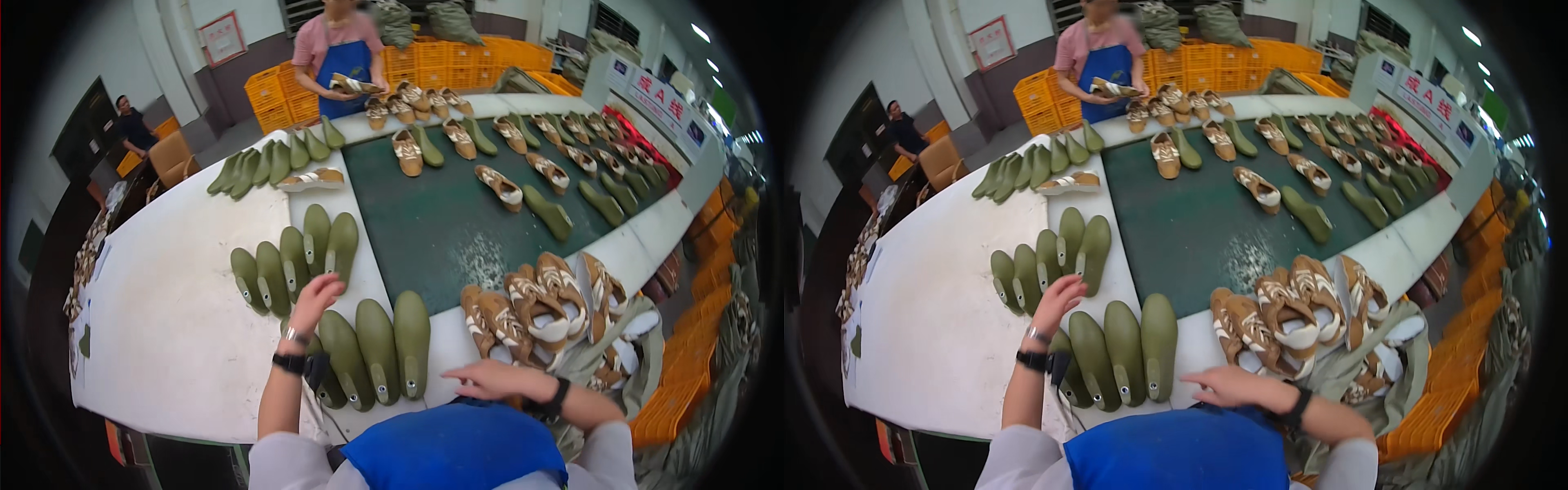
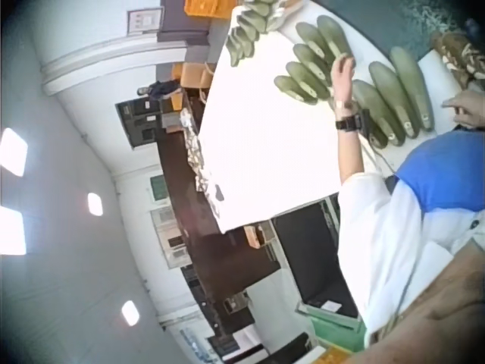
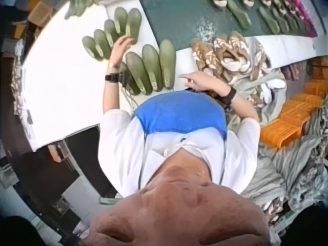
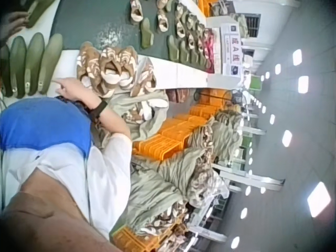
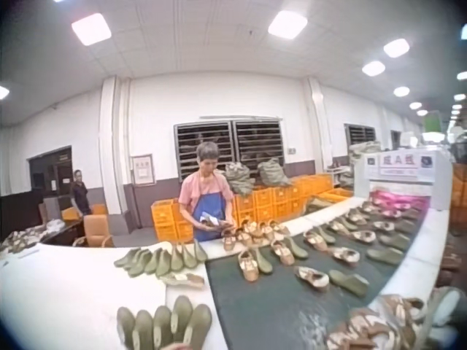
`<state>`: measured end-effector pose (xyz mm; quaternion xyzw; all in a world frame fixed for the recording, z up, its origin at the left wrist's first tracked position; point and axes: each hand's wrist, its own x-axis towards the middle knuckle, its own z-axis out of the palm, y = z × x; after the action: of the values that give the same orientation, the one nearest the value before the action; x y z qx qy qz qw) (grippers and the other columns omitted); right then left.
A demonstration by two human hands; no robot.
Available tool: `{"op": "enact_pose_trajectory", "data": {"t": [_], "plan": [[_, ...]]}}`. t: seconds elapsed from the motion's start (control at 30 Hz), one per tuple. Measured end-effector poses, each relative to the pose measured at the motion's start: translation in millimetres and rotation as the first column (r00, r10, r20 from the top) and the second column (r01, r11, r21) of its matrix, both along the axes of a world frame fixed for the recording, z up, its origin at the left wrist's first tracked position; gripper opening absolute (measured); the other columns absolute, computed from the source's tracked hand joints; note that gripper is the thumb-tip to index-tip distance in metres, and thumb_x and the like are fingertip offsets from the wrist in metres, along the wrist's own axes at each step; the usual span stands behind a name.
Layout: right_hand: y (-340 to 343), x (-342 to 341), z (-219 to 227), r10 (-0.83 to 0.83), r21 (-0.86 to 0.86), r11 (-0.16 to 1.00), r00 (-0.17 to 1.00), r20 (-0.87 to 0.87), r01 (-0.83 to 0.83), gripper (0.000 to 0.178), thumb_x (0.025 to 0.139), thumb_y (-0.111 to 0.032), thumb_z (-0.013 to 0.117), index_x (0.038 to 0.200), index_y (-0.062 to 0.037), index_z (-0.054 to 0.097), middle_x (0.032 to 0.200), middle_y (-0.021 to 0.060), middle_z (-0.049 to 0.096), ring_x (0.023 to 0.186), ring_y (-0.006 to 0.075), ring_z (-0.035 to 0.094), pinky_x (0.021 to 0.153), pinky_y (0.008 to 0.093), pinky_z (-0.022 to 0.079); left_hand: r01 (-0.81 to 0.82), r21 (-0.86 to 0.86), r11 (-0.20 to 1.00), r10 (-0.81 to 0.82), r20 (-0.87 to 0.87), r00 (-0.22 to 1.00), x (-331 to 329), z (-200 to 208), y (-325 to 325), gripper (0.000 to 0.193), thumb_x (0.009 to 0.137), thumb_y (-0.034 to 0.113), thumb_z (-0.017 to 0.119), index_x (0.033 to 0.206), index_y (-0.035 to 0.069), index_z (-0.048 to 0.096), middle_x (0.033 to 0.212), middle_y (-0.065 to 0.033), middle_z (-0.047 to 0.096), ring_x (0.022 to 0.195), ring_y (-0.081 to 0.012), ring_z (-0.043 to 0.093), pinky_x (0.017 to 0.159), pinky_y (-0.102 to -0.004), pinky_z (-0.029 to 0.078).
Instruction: Organizing shoes and placing them onto shoe lasts on a conveyor belt in a shoe factory.
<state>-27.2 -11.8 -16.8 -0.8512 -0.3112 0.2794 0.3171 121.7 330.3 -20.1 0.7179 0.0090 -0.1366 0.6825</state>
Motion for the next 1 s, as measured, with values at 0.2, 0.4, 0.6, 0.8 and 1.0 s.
{"op": "enact_pose_trajectory", "data": {"t": [0.2, 0.4, 0.6, 0.8, 1.0], "plan": [[92, 39, -50, 0.096, -0.204, 0.974, 0.995, -0.014, -0.097, 0.056, 0.083, -0.045, 0.049, 0.127, -0.0131, 0.035, 0.082, 0.0210, 0.061, 0.078, 0.0374, 0.059, 0.069, 0.0438, 0.046, -0.098, 0.697, 0.710, -0.294, 0.420, 0.859, -135, -65, -2, 0.045, 0.072, 0.025, 0.067, 0.106, -0.001, 0.054, 0.109, -0.0210, 0.051, 0.107, -0.0369, 0.045, 0.093, -0.0416, 0.036], [96, 33, -56, -0.066, -0.250, 0.964, 0.994, 0.085, 0.086, 0.032, 0.076, -0.035, 0.054, 0.100, -0.0132, 0.052, 0.076, 0.0159, 0.062, 0.076, 0.0323, 0.061, 0.065, 0.0445, 0.047, -0.443, 0.636, 0.631, -0.029, 0.590, 0.807, -165, -105, -37, 0.032, 0.071, 0.021, 0.067, 0.093, 0.000, 0.058, 0.114, -0.0210, 0.045, 0.115, -0.0421, 0.034, 0.095, -0.0481, 0.030], [60, 121, -6, -0.489, 0.206, 0.701, 0.670, -0.559, 0.683, 0.023, 0.078, -0.036, 0.050, 0.081, -0.0131, 0.052, 0.059, -0.0024, 0.043, 0.043, 0.0070, 0.036, 0.036, 0.0226, 0.029, -0.458, 0.625, 0.632, 0.024, 0.575, 0.818, -166, -103, -35, 0.026, 0.072, 0.017, 0.065, 0.091, 0.000, 0.058, 0.113, -0.0182, 0.046, 0.116, -0.0407, 0.034, 0.094, -0.0476, 0.031], [-10, 231, 41, -0.518, 0.136, 0.691, 0.619, -0.590, 0.709, 0.023, 0.079, -0.037, 0.046, 0.087, -0.0162, 0.053, 0.059, -0.0019, 0.040, 0.044, 0.0065, 0.034, 0.038, 0.0208, 0.028, -0.464, 0.606, 0.646, 0.057, 0.569, 0.821, -162, -101, -38, 0.026, 0.070, 0.017, 0.066, 0.090, 0.000, 0.058, 0.111, -0.0177, 0.047, 0.115, -0.0415, 0.034, 0.093, -0.0481, 0.032], [-59, 299, 10, -0.314, -0.374, 0.829, 0.900, 0.302, 0.415, 0.020, 0.080, -0.025, 0.045, 0.093, -0.0144, 0.056, 0.087, 0.0084, 0.062, 0.085, 0.0279, 0.058, 0.073, 0.0365, 0.045, -0.464, 0.577, 0.672, 0.089, 0.559, 0.824, -160, -105, -37, 0.022, 0.066, 0.014, 0.068, 0.083, 0.002, 0.059, 0.110, -0.0174, 0.047, 0.114, -0.0416, 0.036, 0.093, -0.0481, 0.031]]}}
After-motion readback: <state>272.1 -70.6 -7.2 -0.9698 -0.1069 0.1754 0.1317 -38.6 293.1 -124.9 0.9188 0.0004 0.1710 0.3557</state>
